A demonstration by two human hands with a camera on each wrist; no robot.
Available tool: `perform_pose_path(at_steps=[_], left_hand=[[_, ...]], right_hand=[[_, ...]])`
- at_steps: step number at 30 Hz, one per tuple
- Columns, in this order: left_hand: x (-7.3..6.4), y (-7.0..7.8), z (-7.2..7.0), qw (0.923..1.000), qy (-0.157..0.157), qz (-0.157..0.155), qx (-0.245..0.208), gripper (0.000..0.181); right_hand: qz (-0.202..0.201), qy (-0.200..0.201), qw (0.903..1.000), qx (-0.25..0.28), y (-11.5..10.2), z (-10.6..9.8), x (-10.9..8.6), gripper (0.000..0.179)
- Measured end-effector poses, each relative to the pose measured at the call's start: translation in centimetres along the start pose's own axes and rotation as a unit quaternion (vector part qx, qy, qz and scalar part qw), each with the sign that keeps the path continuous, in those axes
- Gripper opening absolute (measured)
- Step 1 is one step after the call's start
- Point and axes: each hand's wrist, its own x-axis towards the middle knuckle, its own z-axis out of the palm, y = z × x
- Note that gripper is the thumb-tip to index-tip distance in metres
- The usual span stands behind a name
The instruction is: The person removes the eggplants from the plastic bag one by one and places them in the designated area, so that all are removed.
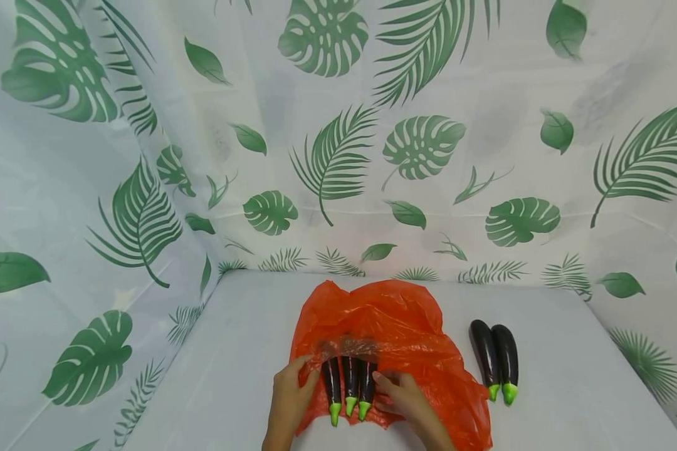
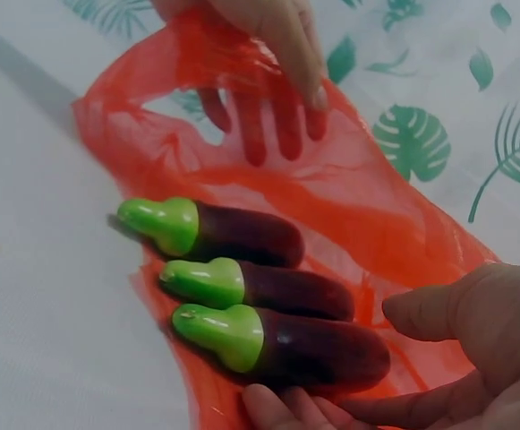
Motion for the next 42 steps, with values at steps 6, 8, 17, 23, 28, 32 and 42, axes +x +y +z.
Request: perform_pose_path(at_steps=[6, 8, 17, 23, 28, 32, 42], left_hand=[[0.1, 0.0, 0.1, 1.0, -0.002, -0.009, 0.001, 0.021], [0.1, -0.1, 0.1, 0.9999, -0.003, -0.011, 0.002, 0.021], [0.0, -0.2, 0.1, 1.0, 0.001, 0.0, -0.002, 0.022], [0.1, 0.0, 0.1, 0.9999, -0.004, -0.013, -0.007, 0.023], [0.0, -0.2, 0.2, 0.9998, -0.005, -0.018, -0.006, 0.024], [0.0, -0.3, 0.3, 0.9999, -0.005, -0.015, -0.006, 0.023], [0.0, -0.3, 0.3, 1.0, 0.001, 0.0, -0.001, 0.023]], right_hand=[[-0.026, 0.038, 0.9985, -0.029, 0.2, 0.8, 0.4, 0.061], [-0.031, 0.045, 0.9977, -0.04, 0.2, 1.0, 0.5, 0.061], [-0.058, 0.058, 0.9951, -0.055, 0.0, 1.7, 0.6, 0.056], [-0.085, 0.079, 0.9896, -0.086, 0.2, 2.0, 0.7, 0.049], [-0.106, 0.102, 0.9779, -0.149, 0.5, 2.2, 1.0, 0.052], [-0.116, 0.107, 0.9748, -0.158, 0.8, 2.4, 1.1, 0.055], [-0.133, 0.146, 0.9628, -0.185, 1.2, 3.1, 1.4, 0.047]])
